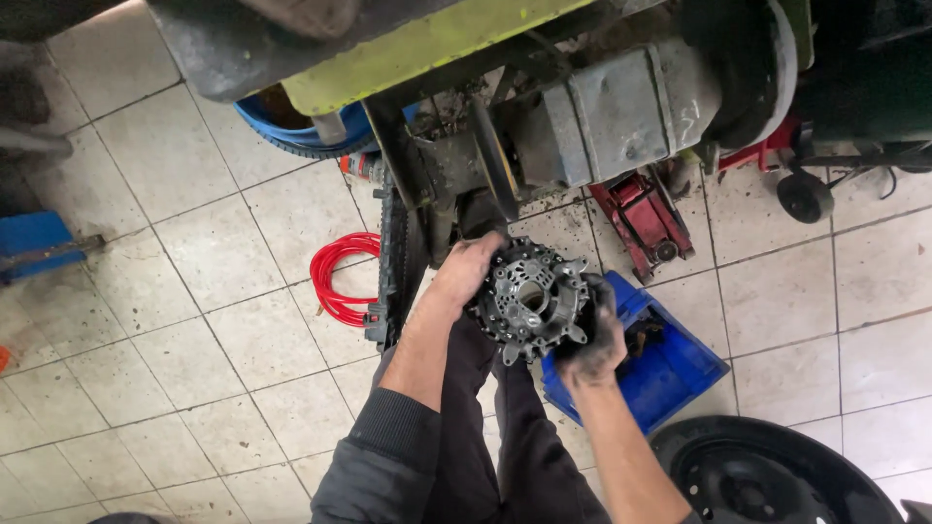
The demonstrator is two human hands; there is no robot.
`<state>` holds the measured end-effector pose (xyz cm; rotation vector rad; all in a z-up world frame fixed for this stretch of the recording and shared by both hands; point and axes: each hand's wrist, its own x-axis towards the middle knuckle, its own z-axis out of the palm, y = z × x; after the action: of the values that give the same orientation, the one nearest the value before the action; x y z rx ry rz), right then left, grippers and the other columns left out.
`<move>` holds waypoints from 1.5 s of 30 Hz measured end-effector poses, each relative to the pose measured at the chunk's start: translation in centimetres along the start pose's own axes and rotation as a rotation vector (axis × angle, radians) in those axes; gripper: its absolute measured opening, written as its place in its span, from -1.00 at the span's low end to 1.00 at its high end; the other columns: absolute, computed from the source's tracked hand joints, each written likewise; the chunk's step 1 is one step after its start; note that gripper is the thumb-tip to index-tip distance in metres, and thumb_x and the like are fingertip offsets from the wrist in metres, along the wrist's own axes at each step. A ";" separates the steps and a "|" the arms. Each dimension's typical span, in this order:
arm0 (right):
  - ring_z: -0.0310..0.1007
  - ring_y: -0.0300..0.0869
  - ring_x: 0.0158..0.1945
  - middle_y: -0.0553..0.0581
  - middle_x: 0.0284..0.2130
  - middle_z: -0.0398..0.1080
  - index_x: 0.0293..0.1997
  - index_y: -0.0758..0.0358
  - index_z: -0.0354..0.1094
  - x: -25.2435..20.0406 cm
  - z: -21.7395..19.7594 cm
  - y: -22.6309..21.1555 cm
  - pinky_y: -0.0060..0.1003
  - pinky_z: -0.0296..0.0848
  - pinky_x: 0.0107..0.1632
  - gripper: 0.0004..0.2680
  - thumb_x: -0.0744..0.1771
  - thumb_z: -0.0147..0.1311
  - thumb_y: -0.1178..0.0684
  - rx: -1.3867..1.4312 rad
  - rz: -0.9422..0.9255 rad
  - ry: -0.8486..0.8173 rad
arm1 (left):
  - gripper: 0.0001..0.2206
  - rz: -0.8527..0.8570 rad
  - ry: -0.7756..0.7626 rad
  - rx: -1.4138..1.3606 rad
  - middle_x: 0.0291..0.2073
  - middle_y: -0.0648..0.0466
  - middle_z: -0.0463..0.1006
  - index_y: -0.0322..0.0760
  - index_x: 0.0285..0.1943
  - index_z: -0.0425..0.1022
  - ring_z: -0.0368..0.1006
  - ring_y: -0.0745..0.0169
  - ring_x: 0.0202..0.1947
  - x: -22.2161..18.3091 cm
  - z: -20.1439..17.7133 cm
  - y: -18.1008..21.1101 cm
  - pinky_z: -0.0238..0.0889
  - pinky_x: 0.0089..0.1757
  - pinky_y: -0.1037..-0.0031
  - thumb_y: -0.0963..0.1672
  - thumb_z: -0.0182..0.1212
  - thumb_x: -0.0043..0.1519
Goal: Inspecting a car alternator in an auto repair shop.
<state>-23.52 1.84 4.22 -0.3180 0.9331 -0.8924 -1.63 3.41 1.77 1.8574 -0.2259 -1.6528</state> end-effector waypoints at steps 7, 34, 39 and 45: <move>0.41 0.05 0.06 0.19 -0.01 0.43 0.22 0.25 0.32 5.6 -3.7 -1.1 0.01 0.42 0.13 -0.60 0.31 0.06 -0.14 0.007 0.487 0.162 | -0.54 0.008 0.024 -0.265 0.03 -0.03 0.63 -0.18 0.16 0.56 0.49 0.12 0.03 0.4 0.8 1.0 0.26 0.10 0.32 0.08 -0.05 0.26; 0.55 -0.02 -0.11 0.15 -0.18 0.55 0.02 0.25 0.42 8.3 6.1 -4.3 -0.07 0.52 0.02 -0.68 0.38 -0.22 -0.13 -0.123 0.524 0.308 | -0.52 -0.294 0.005 -0.681 0.22 -0.04 0.54 -0.17 0.36 0.40 0.46 0.05 0.18 0.9 0.7 4.1 0.27 0.17 0.18 -0.02 -0.26 0.34; 0.53 -0.04 -0.16 0.14 -0.22 0.53 0.02 0.25 0.43 8.4 5.5 -4.1 -0.09 0.51 0.00 -0.71 0.39 -0.15 -0.11 -0.070 0.546 0.279 | -0.52 -0.266 0.025 -0.628 0.20 -0.02 0.55 -0.18 0.35 0.42 0.45 0.10 0.17 0.7 0.6 4.3 0.25 0.16 0.23 0.00 -0.26 0.35; 0.53 -0.05 -0.17 0.13 -0.24 0.53 -0.02 0.25 0.43 8.2 6.1 -4.4 -0.09 0.50 -0.02 -0.73 0.39 -0.14 -0.11 -0.102 0.557 0.300 | -0.54 -0.315 -0.001 -0.704 0.09 -0.06 0.58 -0.23 0.29 0.45 0.51 0.06 0.03 0.8 0.6 4.4 0.33 0.10 0.20 0.01 -0.23 0.37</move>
<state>-18.58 -8.05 5.80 0.0004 1.2661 -0.3825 -0.87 -0.65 3.50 1.3863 0.6071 -1.6402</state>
